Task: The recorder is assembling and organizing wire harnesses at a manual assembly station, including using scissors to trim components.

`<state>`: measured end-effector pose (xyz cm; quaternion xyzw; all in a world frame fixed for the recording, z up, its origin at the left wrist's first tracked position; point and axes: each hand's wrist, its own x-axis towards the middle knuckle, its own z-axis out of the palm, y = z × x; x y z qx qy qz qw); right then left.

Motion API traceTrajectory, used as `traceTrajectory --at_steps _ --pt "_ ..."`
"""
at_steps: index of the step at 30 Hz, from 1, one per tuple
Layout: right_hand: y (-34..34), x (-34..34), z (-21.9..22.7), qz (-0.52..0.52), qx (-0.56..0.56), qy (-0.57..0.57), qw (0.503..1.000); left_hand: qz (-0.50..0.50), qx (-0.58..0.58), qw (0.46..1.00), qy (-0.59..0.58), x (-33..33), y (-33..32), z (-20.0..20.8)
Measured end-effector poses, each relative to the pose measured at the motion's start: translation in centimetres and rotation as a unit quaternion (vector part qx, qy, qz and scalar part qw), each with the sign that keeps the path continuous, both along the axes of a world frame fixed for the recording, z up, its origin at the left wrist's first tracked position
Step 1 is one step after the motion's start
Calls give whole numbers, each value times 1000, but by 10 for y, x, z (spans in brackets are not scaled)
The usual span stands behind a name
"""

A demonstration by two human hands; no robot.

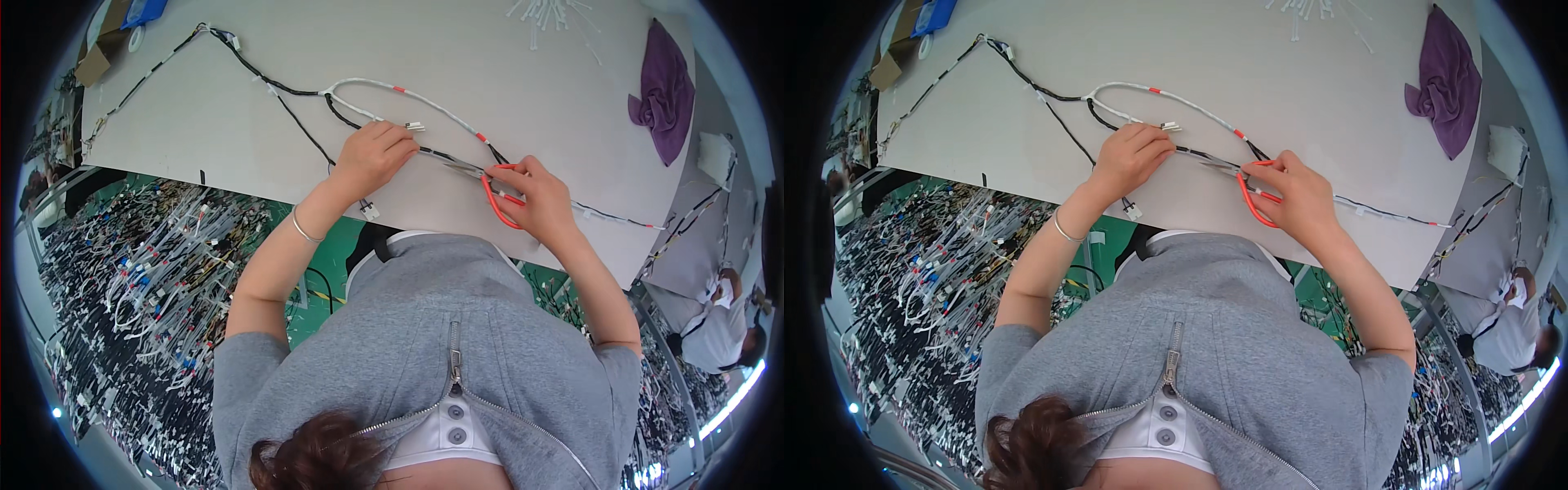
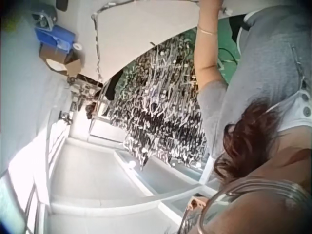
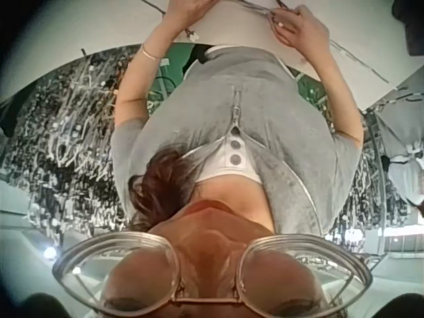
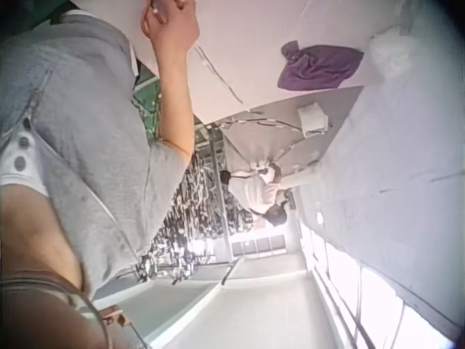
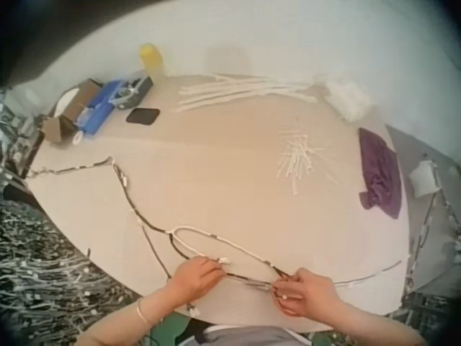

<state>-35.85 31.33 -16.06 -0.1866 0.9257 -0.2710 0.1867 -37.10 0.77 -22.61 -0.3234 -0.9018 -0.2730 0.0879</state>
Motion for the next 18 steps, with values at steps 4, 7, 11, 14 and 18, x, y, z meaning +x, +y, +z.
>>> traceTrajectory --at_steps 4,7,11,14,18 --pt "-7 1 -5 13 -15 23 1000 -5 4 1000 -2 -1 1 3" --pt "-13 -1 -9 10 -4 18 1000 14 -11 999 -29 0 1 6" --pt "-18 -6 -10 13 1 15 1000 -2 -23 1000 -12 0 0 2" --pt "-21 -12 -16 27 -9 23 999 -11 -30 999 -20 -1 -2 1" --pt "-13 -28 -24 58 -68 -34 995 -22 -35 999 -26 -5 -4 1"
